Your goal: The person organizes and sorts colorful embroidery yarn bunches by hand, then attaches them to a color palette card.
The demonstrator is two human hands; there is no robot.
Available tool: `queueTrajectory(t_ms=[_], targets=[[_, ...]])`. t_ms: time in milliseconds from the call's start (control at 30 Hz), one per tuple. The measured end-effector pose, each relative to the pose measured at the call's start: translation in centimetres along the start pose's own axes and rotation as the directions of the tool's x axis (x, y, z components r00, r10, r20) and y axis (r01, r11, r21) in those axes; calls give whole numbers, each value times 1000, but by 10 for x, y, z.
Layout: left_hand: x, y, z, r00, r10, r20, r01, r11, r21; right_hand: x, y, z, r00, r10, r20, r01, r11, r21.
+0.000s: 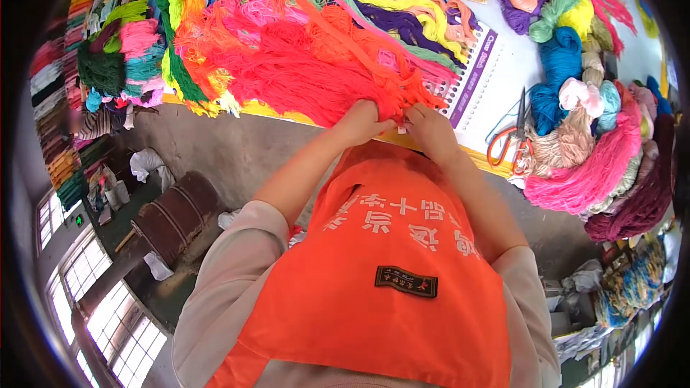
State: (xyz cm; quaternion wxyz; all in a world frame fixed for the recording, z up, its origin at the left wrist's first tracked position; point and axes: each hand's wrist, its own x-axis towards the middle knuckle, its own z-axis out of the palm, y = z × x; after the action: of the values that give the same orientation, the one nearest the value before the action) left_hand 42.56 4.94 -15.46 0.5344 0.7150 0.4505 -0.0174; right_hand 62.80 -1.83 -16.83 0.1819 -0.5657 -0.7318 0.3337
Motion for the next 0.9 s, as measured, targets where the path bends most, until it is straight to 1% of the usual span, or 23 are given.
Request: queueTrajectory(t_ms=[33,100,233,333,400,533,600,633,700,733,800,833,900], targets=[[2,-3,0,1000,-4,2,4,1000,0,1,4,4,1000,1,2,-1,1000,3],[7,-6,1,999,-24,25,21,996,89,5,11,8,998,-65,14,65,998,-12],[12,-9,4,1000,16,-1,-16,994,109,12,15,18,999,-50,23,51,997,-65],[13,-10,4,998,43,-37,-39,994,105,15,17,21,999,-29,-13,28,997,-67],[16,-7,3,990,-137,38,134,988,75,16,20,14,997,-73,-1,73,996,48],[17,3,0,985,-168,37,166,984,70,16,20,11,996,-81,25,80,995,57],[18,5,-2,957,-274,93,277,961,-16,18,20,16,997,-41,68,42,999,-25],[19,4,-3,957,-274,95,277,961,-13,19,21,17,997,-40,65,41,999,-24],[21,4,-3,935,-332,123,346,931,-117,20,22,20,994,74,87,-71,997,-38],[22,3,-3,935,-330,126,344,932,-114,19,22,22,993,77,84,-74,997,-37],[22,2,-2,970,-240,39,240,971,5,17,21,22,997,76,13,-77,992,104],[21,2,-1,970,-239,40,239,971,6,14,19,19,997,78,12,-79,991,104],[18,-1,2,978,-206,-14,206,978,30,7,14,14,999,46,-25,-40,984,176]])
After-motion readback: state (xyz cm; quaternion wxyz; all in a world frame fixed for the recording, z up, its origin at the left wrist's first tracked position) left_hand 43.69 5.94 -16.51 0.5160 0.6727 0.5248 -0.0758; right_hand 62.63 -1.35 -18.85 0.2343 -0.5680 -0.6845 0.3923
